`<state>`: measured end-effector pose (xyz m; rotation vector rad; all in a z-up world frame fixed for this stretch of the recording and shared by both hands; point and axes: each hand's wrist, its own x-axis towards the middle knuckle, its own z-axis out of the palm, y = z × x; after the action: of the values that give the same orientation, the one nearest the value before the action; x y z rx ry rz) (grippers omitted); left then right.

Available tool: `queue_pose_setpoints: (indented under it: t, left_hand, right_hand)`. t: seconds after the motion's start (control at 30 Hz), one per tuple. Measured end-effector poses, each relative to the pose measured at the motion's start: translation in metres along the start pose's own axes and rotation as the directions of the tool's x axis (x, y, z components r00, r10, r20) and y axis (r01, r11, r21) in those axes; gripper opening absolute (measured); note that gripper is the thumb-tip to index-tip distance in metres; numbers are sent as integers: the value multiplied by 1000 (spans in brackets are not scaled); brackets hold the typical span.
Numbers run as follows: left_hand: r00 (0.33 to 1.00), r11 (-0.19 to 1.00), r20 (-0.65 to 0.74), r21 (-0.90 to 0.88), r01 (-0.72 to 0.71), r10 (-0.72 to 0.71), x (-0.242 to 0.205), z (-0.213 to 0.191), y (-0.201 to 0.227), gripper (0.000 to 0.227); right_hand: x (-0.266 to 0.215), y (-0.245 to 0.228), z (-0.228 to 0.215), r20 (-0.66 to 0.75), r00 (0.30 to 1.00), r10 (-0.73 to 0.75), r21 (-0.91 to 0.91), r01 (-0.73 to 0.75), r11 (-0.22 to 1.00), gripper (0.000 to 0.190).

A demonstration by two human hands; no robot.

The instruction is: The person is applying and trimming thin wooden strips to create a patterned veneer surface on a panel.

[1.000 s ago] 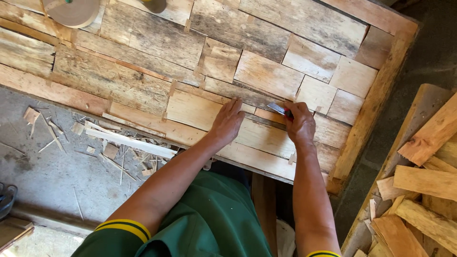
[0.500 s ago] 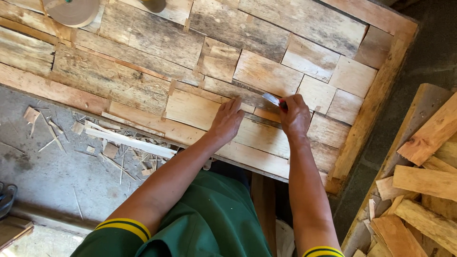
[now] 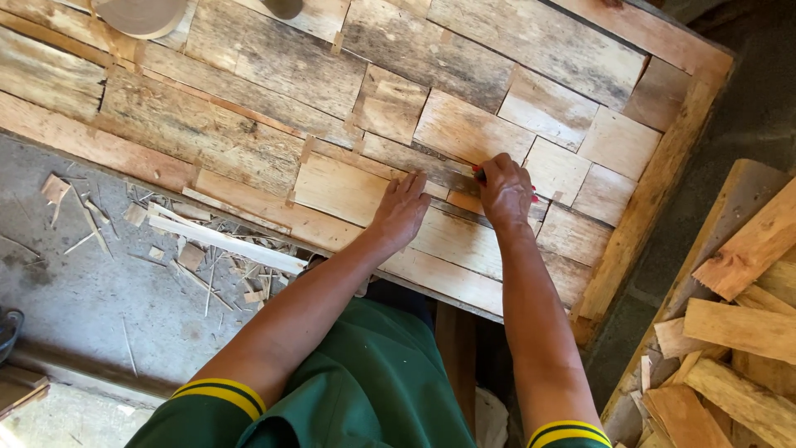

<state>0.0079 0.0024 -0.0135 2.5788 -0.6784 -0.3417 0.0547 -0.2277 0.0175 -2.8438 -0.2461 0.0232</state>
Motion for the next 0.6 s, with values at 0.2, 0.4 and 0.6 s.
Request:
queue_pose_setpoints:
  t: [0.2,0.4,0.6]
  left_hand:
    - [996,999,88,20,28,-30,3,-11,6,23]
    - [989,996,148,83,15,-27,5,-20,10,22]
    - [1000,999,17,44,13,-14,10,-12,5,15]
  right_hand:
    - [3,-7,-9,37,999,2,-18,-1,1000,11]
    - [2,-2,-6,46,999,-29,-68,32,997,10]
    - [2,4,-5,31,996,-85,-63,87,994,11]
